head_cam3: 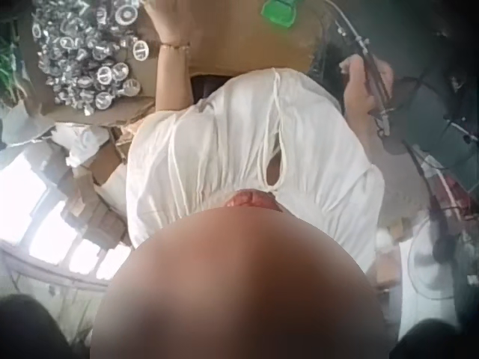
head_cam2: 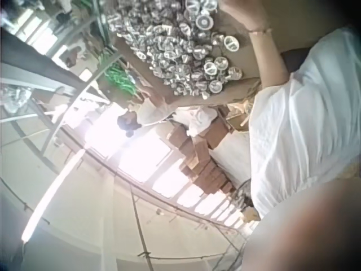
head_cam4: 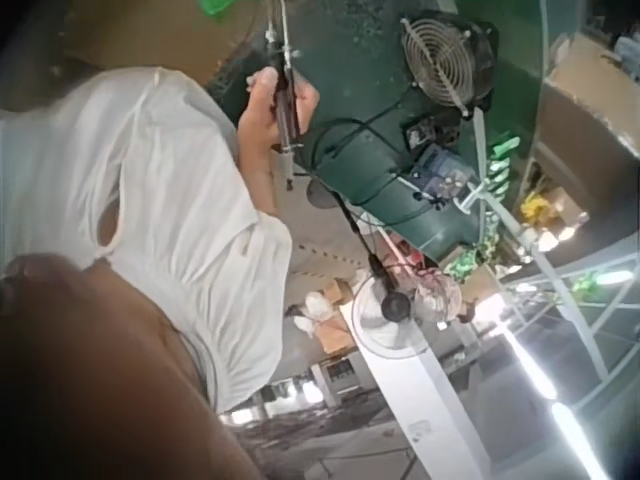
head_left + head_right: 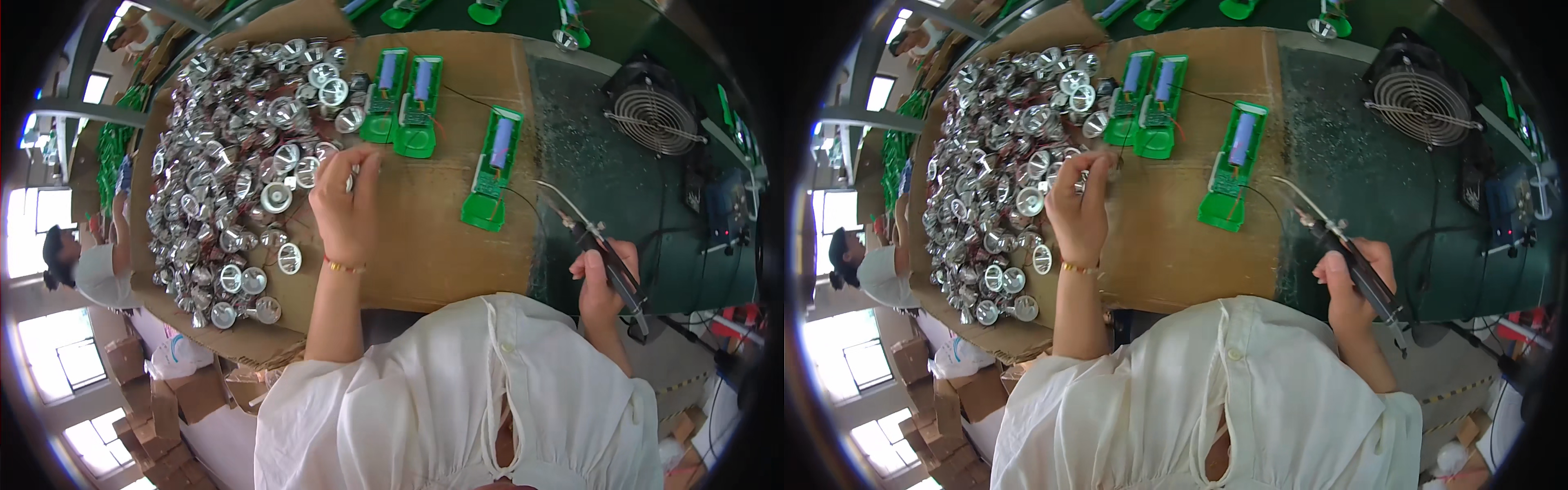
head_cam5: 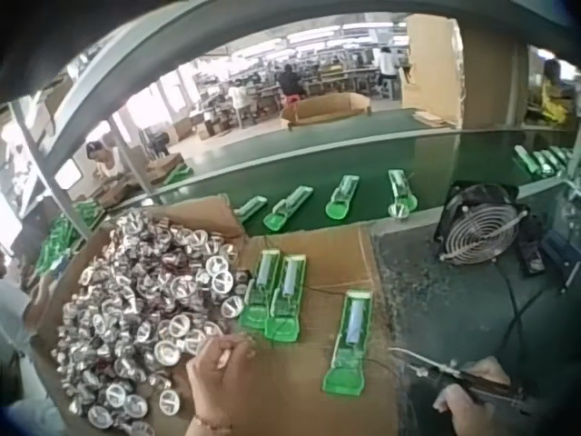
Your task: Soldering wires to LED circuit boards and assembling them into flashlight housings with reflectors.
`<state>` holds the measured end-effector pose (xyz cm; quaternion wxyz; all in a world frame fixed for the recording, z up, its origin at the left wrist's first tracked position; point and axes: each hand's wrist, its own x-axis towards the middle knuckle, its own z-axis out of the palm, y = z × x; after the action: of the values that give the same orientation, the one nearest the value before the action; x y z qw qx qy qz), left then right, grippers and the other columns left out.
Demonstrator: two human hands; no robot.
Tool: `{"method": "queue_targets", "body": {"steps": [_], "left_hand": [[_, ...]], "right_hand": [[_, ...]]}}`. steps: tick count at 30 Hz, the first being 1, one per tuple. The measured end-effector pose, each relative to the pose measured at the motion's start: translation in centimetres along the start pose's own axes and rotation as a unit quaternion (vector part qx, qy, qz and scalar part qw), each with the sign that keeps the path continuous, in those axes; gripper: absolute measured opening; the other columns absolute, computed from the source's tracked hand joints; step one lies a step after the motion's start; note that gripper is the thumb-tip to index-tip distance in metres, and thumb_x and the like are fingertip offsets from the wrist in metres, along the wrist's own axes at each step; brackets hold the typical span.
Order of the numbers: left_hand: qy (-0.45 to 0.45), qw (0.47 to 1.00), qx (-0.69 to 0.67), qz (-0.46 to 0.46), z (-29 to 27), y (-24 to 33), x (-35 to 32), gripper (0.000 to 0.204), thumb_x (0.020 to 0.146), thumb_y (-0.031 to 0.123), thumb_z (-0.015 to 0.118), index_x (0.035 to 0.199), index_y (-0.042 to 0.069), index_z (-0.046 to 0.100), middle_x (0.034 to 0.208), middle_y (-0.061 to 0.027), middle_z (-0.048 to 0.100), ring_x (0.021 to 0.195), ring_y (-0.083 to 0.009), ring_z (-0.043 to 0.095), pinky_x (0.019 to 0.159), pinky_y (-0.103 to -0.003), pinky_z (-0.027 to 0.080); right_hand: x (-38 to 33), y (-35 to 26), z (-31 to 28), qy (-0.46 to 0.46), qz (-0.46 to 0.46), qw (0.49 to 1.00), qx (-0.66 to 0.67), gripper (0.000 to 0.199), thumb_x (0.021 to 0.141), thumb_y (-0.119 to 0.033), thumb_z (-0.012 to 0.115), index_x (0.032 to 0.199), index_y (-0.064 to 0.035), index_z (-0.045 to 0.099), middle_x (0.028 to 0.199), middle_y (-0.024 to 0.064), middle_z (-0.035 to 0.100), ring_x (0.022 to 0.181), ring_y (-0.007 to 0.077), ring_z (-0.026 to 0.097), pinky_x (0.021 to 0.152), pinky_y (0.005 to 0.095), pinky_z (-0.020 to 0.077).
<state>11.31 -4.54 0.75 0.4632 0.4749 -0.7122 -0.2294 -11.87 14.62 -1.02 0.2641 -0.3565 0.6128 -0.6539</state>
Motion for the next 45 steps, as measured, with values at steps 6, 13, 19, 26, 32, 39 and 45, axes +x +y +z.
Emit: {"method": "queue_targets", "body": {"steps": [6, 13, 19, 26, 32, 39, 45], "left_hand": [[-0.208, 0.977, -0.025, -0.035, 2.6, 2.9, -4.3, 0.004, 0.073, 0.010, 0.064, 0.074, 0.006, 0.065, 0.062, -0.0084, 0.060, 0.057, -0.0231, 0.056, 0.059, -0.032, 0.043], [-0.218, 0.975, -0.021, -0.023, 5.4, 2.4, -4.7, 0.005, 0.070, 0.008, 0.066, 0.070, 0.003, 0.064, 0.071, -0.0069, 0.053, 0.064, -0.0227, 0.051, 0.057, -0.033, 0.041], [-0.236, 0.969, -0.032, -0.060, 5.6, 2.6, -4.6, 0.005, 0.069, 0.008, 0.065, 0.069, 0.003, 0.063, 0.074, -0.0070, 0.053, 0.062, -0.0215, 0.051, 0.053, -0.031, 0.041], [-0.238, 0.967, -0.042, -0.078, 5.7, 2.5, -4.5, 0.006, 0.069, 0.008, 0.064, 0.067, 0.002, 0.063, 0.073, -0.0077, 0.053, 0.060, -0.0202, 0.052, 0.051, -0.030, 0.041], [-0.245, 0.964, -0.041, -0.095, 5.8, 2.7, -4.2, 0.008, 0.069, 0.008, 0.064, 0.067, 0.001, 0.063, 0.073, -0.0081, 0.053, 0.056, -0.0198, 0.051, 0.050, -0.030, 0.040], [-0.247, 0.965, -0.036, -0.082, 5.7, 2.6, -4.1, 0.009, 0.069, 0.010, 0.064, 0.066, 0.001, 0.063, 0.072, -0.0080, 0.053, 0.055, -0.0195, 0.051, 0.050, -0.030, 0.040], [-0.221, 0.973, -0.045, -0.039, 4.7, 3.0, -3.7, 0.011, 0.071, 0.011, 0.066, 0.076, 0.002, 0.064, 0.076, -0.0077, 0.056, 0.063, -0.0186, 0.055, 0.055, -0.028, 0.043]], "right_hand": [[-0.1, -0.2, 1.7, -0.060, 0.008, 0.998, 0.001, 0.020, 0.077, -0.005, 0.060, 0.092, 0.0041, 0.049, 0.070, 0.0097, 0.056, 0.056, 0.0109, 0.055, 0.050, 0.0218, 0.0455], [0.1, 0.2, 2.4, -0.020, 0.025, 0.999, -0.012, 0.015, 0.079, -0.005, 0.059, 0.088, 0.0023, 0.049, 0.062, 0.0073, 0.055, 0.049, 0.0097, 0.053, 0.044, 0.0210, 0.0438], [0.3, 0.1, 2.7, -0.006, 0.066, 0.998, 0.011, 0.018, 0.076, -0.006, 0.065, 0.084, 0.0042, 0.052, 0.066, 0.0083, 0.059, 0.052, 0.0085, 0.055, 0.047, 0.0204, 0.0454], [0.6, 0.3, 2.9, -0.017, 0.043, 0.999, -0.020, 0.017, 0.076, -0.006, 0.065, 0.083, 0.0041, 0.053, 0.061, 0.0069, 0.058, 0.050, 0.0074, 0.053, 0.045, 0.0199, 0.0433], [0.5, 0.3, 2.8, 0.011, 0.069, 0.997, 0.034, 0.015, 0.077, -0.005, 0.063, 0.084, 0.0032, 0.052, 0.063, 0.0076, 0.057, 0.049, 0.0079, 0.053, 0.043, 0.0200, 0.0436], [0.2, 0.3, 2.1, 0.016, 0.059, 0.997, 0.048, 0.017, 0.078, -0.005, 0.062, 0.087, 0.0030, 0.050, 0.063, 0.0082, 0.056, 0.049, 0.0089, 0.053, 0.043, 0.0201, 0.0432], [0.2, 0.2, 2.0, 0.007, 0.063, 0.996, 0.055, 0.017, 0.078, -0.005, 0.062, 0.087, 0.0029, 0.050, 0.063, 0.0082, 0.056, 0.049, 0.0090, 0.053, 0.043, 0.0199, 0.0430]]}}
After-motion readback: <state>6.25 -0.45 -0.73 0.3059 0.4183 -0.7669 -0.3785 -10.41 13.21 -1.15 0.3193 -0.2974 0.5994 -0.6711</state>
